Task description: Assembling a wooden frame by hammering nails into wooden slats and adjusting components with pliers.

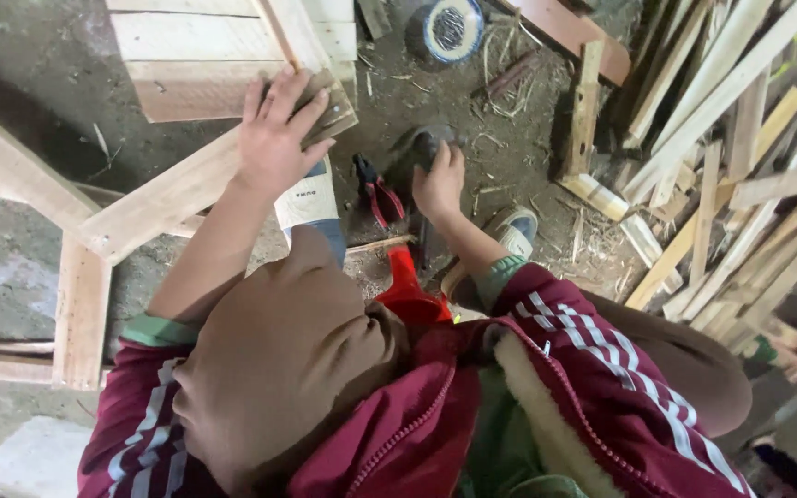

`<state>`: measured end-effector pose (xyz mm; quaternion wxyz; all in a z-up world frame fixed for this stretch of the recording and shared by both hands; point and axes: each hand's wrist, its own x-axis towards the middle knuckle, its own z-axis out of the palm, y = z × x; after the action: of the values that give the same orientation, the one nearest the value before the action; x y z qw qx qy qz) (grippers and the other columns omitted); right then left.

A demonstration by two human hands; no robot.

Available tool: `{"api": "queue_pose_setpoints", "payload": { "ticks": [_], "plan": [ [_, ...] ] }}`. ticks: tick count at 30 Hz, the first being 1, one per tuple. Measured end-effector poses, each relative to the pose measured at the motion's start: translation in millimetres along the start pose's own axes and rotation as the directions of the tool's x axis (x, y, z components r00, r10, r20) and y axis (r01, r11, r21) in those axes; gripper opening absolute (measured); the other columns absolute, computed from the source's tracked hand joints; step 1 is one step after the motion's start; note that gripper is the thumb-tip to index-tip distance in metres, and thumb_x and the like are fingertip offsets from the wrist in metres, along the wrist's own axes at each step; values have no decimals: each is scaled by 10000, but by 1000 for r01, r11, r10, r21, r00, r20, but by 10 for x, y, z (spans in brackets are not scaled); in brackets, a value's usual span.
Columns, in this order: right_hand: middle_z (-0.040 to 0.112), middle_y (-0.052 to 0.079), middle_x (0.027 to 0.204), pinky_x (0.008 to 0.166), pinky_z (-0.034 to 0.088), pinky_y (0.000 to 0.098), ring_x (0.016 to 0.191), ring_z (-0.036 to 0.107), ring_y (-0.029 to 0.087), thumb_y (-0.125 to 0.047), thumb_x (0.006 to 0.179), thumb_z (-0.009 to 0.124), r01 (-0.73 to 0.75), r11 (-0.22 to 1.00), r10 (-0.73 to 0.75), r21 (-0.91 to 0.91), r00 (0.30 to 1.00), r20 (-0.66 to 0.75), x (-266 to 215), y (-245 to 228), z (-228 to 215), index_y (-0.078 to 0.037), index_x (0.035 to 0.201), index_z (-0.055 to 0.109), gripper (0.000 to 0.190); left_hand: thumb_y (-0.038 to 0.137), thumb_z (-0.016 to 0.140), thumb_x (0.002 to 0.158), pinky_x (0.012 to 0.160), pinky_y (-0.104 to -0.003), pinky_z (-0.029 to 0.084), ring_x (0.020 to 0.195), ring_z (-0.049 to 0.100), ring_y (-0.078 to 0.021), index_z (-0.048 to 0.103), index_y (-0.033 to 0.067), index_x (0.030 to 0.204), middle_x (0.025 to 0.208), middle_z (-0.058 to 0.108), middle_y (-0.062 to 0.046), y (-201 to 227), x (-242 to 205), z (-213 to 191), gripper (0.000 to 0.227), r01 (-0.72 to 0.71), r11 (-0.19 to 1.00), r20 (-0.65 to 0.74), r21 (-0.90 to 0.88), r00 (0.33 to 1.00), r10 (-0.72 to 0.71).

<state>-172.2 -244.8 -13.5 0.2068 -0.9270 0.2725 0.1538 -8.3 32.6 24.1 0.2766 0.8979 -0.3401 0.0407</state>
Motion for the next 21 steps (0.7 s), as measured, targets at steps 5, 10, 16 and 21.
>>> {"api": "queue_pose_setpoints", "payload": {
  "ticks": [5,10,16,21],
  "plan": [
    [548,204,1351,944,542,416,1144,600,336,-200,1002,630,409,834,-414,371,908,-69,219,-1166,-601,-52,1405,494,450,278,974,735,1256,-494,201,1439,456,-275,778,177,1360,1534,564,-79,35,15,114,663,49,999,-64,18,997,-47],
    [527,244,1395,1041,502,448,1240,570,396,-238,1033,608,570,768,-592,292,806,-17,304,-1728,-679,-162,1520,456,516,294,746,842,1185,-730,24,1544,171,-390,654,248,1449,1691,357,-25,33,-31,-44,616,184,983,237,4,955,-180],
    [653,123,1080,786,557,357,881,641,254,-101,959,716,667,734,-659,128,745,-101,378,-1707,-666,-179,1413,611,472,532,700,948,1061,-503,446,1186,674,-294,732,61,1317,1299,713,-120,-173,-373,-951,599,150,986,-225,-72,961,-162],
    [656,133,1118,762,561,383,906,649,291,-116,996,648,670,740,-660,60,740,-127,362,-1683,-618,-207,1435,593,451,20,798,922,952,-477,544,1125,651,-321,663,38,1261,1210,695,-152,-1159,-2250,-965,365,954,283,-494,-94,202,-845]
  ]
}}
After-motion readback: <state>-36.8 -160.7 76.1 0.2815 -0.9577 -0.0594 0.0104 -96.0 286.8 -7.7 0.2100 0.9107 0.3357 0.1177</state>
